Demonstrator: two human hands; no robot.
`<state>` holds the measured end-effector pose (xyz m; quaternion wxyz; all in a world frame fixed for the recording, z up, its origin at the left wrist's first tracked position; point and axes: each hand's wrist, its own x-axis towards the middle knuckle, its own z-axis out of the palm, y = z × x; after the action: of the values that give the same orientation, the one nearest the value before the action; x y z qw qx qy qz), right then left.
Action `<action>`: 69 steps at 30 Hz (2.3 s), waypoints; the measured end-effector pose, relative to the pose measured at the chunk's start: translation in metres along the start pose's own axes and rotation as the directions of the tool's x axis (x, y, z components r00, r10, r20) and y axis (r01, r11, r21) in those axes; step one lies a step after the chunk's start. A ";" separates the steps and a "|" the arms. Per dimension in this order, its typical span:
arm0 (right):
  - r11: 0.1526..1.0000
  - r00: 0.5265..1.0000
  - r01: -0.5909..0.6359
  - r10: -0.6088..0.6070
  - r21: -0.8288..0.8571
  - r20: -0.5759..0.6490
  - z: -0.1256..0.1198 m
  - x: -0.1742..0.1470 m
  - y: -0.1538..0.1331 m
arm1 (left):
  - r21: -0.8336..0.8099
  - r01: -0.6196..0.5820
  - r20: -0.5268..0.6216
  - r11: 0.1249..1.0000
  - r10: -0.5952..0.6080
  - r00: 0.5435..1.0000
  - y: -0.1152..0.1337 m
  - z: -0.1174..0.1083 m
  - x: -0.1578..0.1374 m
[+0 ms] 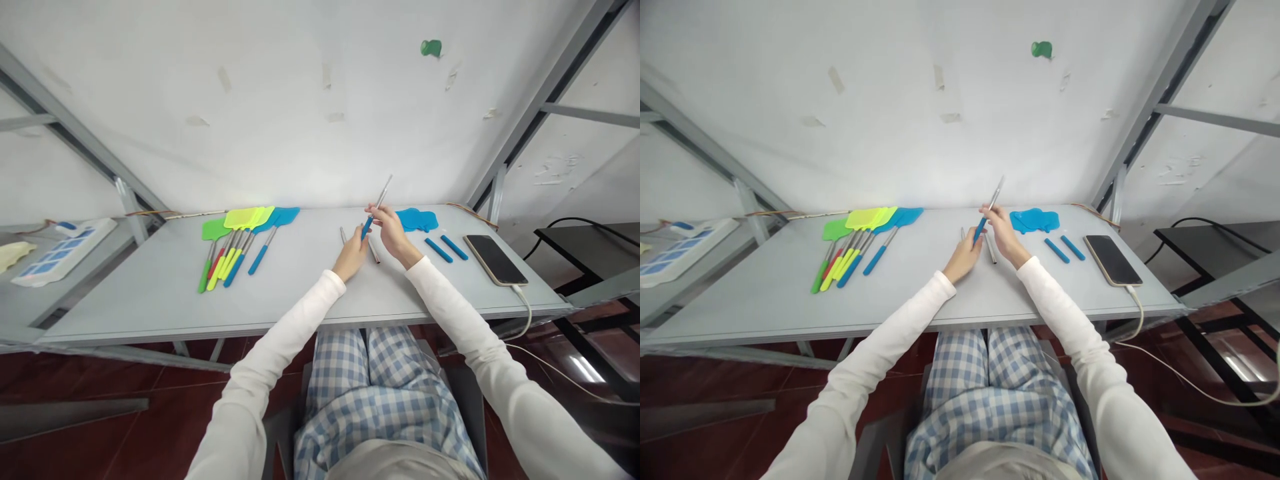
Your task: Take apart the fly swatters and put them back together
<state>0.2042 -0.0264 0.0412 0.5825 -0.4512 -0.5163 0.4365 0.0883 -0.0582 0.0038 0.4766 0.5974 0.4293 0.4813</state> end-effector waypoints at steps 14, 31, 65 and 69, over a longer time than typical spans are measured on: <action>0.927 0.968 -0.238 0.200 0.291 0.153 0.009 0.011 -0.021 | -0.305 0.503 0.551 0.808 -0.281 0.786 0.027 -0.018 -0.036; 0.783 0.929 -0.273 0.365 -0.559 0.057 0.041 0.028 0.036 | -0.181 0.274 -0.032 0.944 -0.284 0.958 0.014 -0.060 -0.046; 0.019 0.988 -0.036 -0.152 -0.999 -0.038 -0.122 -0.014 0.058 | 0.812 0.185 -0.131 0.553 -0.136 0.982 -0.020 0.032 0.021; 0.052 0.987 -0.012 -0.161 -0.999 -0.020 -0.110 0.016 0.062 | 0.793 0.162 -0.071 0.587 -0.175 0.982 -0.025 0.027 0.028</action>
<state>0.3122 -0.0062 -0.0222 0.1662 -0.7267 -0.6594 -0.0976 0.1186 -0.0313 -0.0185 0.2078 0.7067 0.6494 0.1886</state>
